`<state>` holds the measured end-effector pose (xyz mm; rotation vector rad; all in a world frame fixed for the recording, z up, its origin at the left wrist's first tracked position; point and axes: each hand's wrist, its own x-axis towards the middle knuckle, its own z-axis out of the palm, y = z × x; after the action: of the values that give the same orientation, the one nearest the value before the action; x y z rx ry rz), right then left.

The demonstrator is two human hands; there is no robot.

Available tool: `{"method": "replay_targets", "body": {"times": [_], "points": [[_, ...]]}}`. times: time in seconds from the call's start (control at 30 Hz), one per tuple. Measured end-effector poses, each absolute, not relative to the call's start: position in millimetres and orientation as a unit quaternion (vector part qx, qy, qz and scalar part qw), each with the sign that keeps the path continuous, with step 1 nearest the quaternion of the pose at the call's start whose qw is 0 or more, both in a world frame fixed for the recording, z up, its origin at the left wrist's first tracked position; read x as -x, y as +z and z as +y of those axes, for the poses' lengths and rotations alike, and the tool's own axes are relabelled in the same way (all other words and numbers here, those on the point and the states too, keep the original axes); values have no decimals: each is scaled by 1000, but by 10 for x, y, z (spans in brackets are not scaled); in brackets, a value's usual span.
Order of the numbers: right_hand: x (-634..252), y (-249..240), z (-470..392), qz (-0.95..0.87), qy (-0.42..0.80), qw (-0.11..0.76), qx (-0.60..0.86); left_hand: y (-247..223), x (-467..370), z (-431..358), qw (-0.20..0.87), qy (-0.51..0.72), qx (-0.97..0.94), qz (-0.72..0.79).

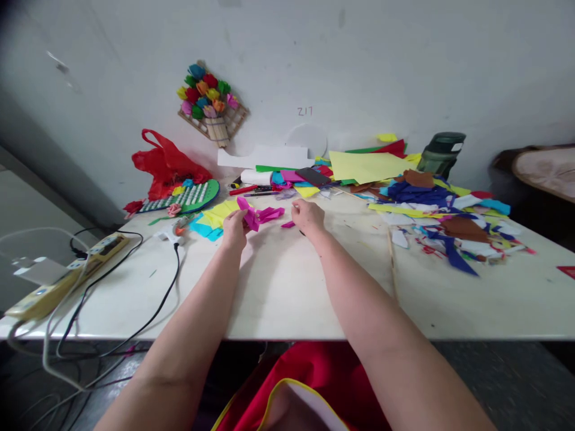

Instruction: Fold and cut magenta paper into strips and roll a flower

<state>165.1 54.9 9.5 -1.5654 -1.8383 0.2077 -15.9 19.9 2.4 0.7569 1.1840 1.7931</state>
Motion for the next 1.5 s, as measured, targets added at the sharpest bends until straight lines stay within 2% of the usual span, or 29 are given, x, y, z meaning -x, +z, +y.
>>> {"method": "replay_targets", "body": {"times": [0.13,0.33,0.67,0.8,0.97,1.23,1.33,1.5], "points": [[-1659,70,536,-745,15,306,592,19,163,202,411,719,-282,484],[-1542,-11,509,-861,-65,224,452,66,180,176,386,750,-262,468],[-1375,-66,469,-902,-79,120,408,160,183,122,365,771,-206,479],[-1358,-114,494,-900,-85,144,403,133,190,144,366,769,-188,489],[-1386,-125,490,-884,-94,219,402,127,202,179,397,757,-116,506],[-1426,-49,485,-867,-110,326,360,170,57,119,550,741,-183,340],[-1412,-25,465,-868,-112,329,356,140,30,104,590,715,-216,308],[-1412,26,421,-876,-103,277,380,71,54,116,611,689,-265,288]]}}
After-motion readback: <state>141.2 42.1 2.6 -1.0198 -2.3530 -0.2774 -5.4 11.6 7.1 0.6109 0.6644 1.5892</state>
